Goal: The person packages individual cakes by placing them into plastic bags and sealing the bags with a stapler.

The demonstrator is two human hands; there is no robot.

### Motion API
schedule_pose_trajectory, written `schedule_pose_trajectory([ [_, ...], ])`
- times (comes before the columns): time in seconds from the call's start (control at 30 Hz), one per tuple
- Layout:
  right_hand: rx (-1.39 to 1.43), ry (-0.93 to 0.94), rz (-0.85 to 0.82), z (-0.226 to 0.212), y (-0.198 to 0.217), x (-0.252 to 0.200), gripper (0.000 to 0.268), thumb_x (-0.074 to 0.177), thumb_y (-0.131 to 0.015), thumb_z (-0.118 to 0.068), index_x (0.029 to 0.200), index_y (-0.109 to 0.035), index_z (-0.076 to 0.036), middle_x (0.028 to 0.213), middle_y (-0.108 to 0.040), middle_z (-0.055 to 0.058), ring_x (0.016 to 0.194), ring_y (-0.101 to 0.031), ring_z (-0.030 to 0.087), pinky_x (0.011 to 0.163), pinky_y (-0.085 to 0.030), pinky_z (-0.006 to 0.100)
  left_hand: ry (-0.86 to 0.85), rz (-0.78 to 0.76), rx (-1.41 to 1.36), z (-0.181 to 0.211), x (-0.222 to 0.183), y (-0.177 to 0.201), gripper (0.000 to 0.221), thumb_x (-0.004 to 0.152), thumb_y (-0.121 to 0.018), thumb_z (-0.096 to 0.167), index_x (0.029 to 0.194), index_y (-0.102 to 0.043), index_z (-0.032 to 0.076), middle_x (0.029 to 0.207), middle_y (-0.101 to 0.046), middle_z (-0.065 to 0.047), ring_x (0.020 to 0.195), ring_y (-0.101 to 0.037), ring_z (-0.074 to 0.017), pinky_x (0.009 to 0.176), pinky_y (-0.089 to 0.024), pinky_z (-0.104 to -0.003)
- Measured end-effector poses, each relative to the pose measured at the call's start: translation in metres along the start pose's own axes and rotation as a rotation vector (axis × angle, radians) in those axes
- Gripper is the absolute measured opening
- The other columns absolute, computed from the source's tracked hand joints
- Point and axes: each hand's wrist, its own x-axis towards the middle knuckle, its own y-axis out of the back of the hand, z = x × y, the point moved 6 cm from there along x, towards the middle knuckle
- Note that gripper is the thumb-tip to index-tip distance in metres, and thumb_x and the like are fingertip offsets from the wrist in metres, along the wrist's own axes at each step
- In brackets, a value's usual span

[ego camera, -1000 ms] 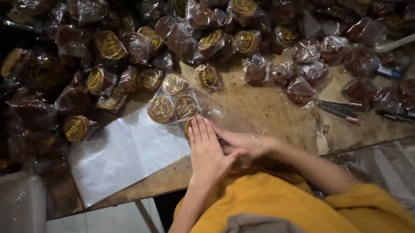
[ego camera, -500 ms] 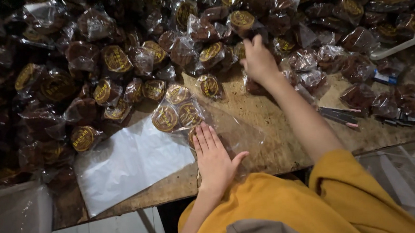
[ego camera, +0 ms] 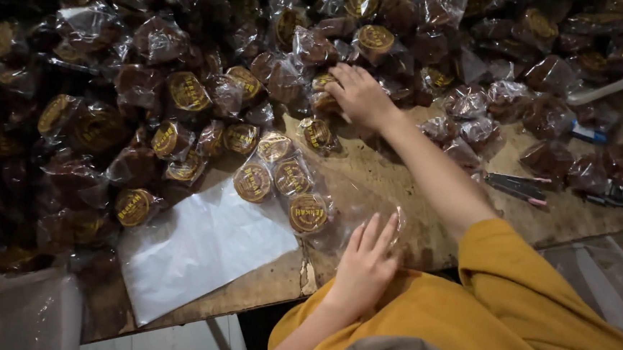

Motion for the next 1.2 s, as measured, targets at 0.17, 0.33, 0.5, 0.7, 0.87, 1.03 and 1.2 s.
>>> schedule_pose_trajectory([
  [0.17,0.842,-0.182,0.5,-0.037,0.124,-0.026,0.028,0.098,-0.06,0.017,0.116,-0.052,-0.003,0.111,-0.07,0.019,0.088,-0.069,0.025,0.071,-0.064,0.028,0.03,0.038,-0.02,-0.008,0.007,0.041,0.008,0.082,-0.057,0.008,0.08,-0.062,0.002,0.142,-0.057,-0.029,0.102,-0.058,-0.0428,0.078,-0.048,-0.05],
  [0.33,0.329,-0.632,0.177,-0.056,0.136,-0.165,0.065,0.089,-0.082,-0.025,0.144,-0.048,-0.024,0.129,-0.067,0.015,0.11,-0.068,0.04,0.087,-0.054,0.054,0.045,0.179,0.118,-0.014,-0.008,0.019,0.012,0.093,-0.063,-0.002,0.082,-0.066,0.004,0.126,-0.066,-0.026,0.084,-0.061,-0.0398,0.058,-0.042,-0.041],
  [0.5,0.078,-0.32,0.026,-0.074,0.039,-0.25,0.059,0.087,-0.067,-0.02,0.143,-0.053,-0.035,0.136,-0.044,0.021,0.121,-0.055,0.046,0.093,-0.054,0.053,0.058,0.217,0.156,-0.014,0.007,0.024,0.017,0.096,-0.061,-0.002,0.107,-0.073,0.003,0.126,-0.069,-0.022,0.072,-0.058,-0.0268,0.055,-0.045,-0.032],
  [0.7,1.988,-0.725,-0.798,-0.079,0.043,-0.312,0.066,0.081,-0.06,-0.01,0.146,-0.049,-0.006,0.093,-0.079,0.024,0.041,-0.059,0.011,0.032,-0.041,0.021,0.072,0.169,0.187,-0.015,0.014,0.014,0.029,0.096,-0.055,0.0,0.121,-0.068,-0.001,0.129,-0.066,-0.018,0.074,-0.056,-0.0246,0.054,-0.046,-0.026],
  [0.87,2.007,-1.451,-0.251,-0.141,0.013,-0.29,0.058,0.084,-0.061,-0.015,0.142,-0.059,-0.013,0.119,-0.069,0.021,0.086,-0.071,0.038,0.052,-0.055,0.051,0.117,0.008,0.265,0.001,0.024,0.036,0.047,0.087,-0.063,0.004,0.134,-0.063,-0.002,0.139,-0.062,-0.016,0.08,-0.058,-0.0237,0.053,-0.051,-0.025],
  [1.03,2.18,-1.89,0.217,-0.191,-0.009,-0.285,0.029,0.097,-0.061,-0.037,0.116,-0.074,-0.019,0.111,-0.075,0.007,0.096,-0.072,0.024,0.075,-0.058,0.042,0.094,-0.096,0.306,0.01,0.029,0.047,0.092,0.049,-0.085,0.041,0.131,-0.066,0.002,0.14,-0.058,-0.014,0.095,-0.062,-0.0305,0.054,-0.055,-0.029],
  [1.2,1.851,-1.53,0.219,-0.182,0.013,-0.206,0.038,0.098,-0.059,-0.025,0.135,-0.054,-0.017,0.113,-0.071,0.01,0.094,-0.07,0.02,0.076,-0.059,0.036,0.082,0.019,0.231,0.017,0.024,0.031,0.044,0.079,-0.062,0.002,0.122,-0.069,0.003,0.142,-0.059,-0.012,0.083,-0.057,-0.0275,0.049,-0.047,-0.03],
])
